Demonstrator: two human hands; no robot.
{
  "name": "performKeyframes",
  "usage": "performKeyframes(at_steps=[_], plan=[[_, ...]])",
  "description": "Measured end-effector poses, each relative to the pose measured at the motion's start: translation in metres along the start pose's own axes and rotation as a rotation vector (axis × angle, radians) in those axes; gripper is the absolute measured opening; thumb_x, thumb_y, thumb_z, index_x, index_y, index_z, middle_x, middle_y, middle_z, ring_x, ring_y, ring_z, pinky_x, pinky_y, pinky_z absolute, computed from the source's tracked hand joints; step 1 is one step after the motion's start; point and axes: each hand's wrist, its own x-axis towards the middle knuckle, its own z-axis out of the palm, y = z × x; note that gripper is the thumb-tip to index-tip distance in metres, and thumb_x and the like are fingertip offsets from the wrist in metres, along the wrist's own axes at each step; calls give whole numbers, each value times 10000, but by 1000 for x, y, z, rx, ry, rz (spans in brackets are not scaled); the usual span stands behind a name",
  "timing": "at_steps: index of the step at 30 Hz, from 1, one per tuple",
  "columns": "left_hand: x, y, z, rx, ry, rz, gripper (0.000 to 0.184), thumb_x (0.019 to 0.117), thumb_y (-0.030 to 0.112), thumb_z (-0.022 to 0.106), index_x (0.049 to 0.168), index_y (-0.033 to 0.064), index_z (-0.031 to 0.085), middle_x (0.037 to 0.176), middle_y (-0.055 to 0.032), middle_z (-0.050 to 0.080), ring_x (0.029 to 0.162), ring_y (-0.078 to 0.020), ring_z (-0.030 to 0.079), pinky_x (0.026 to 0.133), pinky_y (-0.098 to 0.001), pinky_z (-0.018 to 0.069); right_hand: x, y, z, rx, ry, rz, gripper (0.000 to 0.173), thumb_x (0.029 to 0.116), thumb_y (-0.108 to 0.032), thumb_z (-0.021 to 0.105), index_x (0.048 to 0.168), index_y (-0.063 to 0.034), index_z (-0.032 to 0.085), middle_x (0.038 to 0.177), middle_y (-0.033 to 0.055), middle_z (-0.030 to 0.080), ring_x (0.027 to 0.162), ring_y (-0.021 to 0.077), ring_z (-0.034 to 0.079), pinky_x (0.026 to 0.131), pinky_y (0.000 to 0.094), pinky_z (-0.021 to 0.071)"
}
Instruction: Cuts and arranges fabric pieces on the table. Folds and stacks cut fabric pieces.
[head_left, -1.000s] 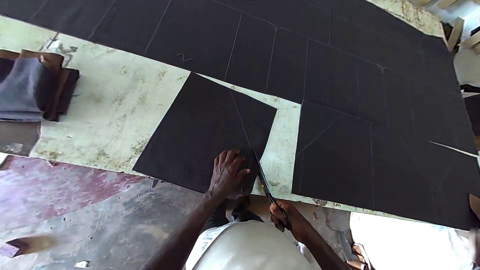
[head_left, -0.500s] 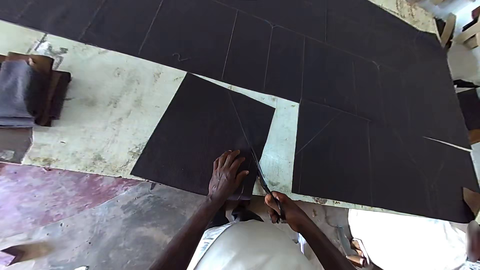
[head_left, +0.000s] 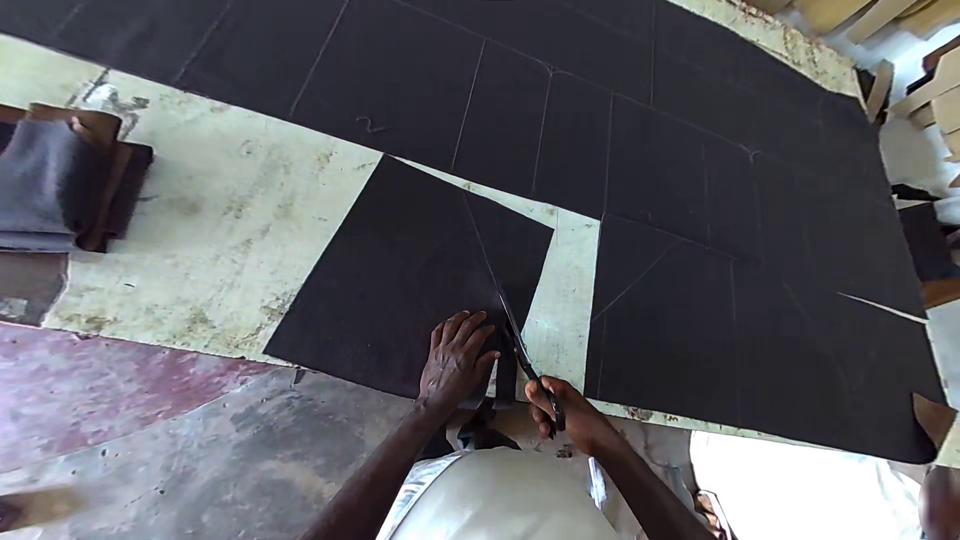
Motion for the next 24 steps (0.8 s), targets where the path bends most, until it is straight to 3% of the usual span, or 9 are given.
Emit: performKeyframes(at_steps=[7,16,20,24], plan=[[0,-2,2,5,-3,-1,433,1002,511,570,1302,218,680,1505,23,540,1439,-253,427,1179,-517,320,20,2,-1,30,50,-37,427,964,-474,682,982,-67,554,656,14,539,512,116,561,512,259,531],[2,-2,3,21,-24,0,421,1012,515,545,1305,240,672,1509,32,530,1444,-242,415,1176,-508,322,34,-30,0,-17,20,6,441,990,-498,629,1068,-69,560,722,24,574,579,117,593,582,259,553],[2,-2,2,21,-29,-7,420,1010,515,546,1306,246,674,1512,37,527,1445,-231,416,1184,-505,312,44,-34,-2,-16,44,-5,475,961,-539,652,1047,-81,557,711,22,552,555,111,571,550,246,534],[1,-3,3,22,-37,-16,426,1013,527,530,1319,263,666,1525,57,510,1457,-214,395,1195,-495,302,50,-28,-1,17,55,-23,445,955,-494,688,1004,-66,574,658,23,541,508,114,557,502,252,527]])
